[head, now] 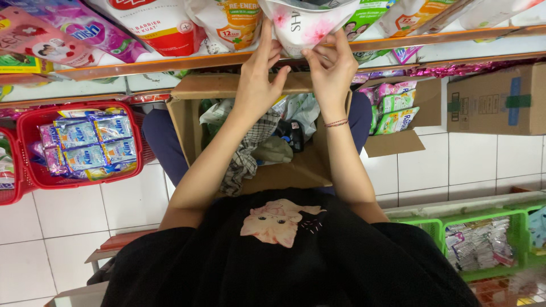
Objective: The person removes various soap refill sachets from a cardboard box, wipes each one with a cloth, and places them back inside the box while sitting on the floor of a store aisle.
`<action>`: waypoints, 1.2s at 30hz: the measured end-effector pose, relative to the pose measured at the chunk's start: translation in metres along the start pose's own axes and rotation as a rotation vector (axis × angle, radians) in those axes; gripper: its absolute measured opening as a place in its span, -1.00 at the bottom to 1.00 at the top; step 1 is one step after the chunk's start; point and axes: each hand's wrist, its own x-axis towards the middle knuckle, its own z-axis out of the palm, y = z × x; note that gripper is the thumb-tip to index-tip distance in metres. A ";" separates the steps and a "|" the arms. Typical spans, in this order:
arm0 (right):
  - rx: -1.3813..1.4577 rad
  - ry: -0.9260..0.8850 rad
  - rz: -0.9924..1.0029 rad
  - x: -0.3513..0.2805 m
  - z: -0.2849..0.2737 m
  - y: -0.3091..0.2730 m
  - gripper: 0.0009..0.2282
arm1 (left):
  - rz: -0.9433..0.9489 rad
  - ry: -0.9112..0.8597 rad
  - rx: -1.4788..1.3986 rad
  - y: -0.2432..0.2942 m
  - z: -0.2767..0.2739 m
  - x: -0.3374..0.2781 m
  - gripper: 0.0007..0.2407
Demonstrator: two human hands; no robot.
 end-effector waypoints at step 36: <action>-0.081 0.070 -0.016 0.005 0.016 0.001 -0.31 | -0.034 0.004 -0.003 0.003 0.002 0.006 -0.16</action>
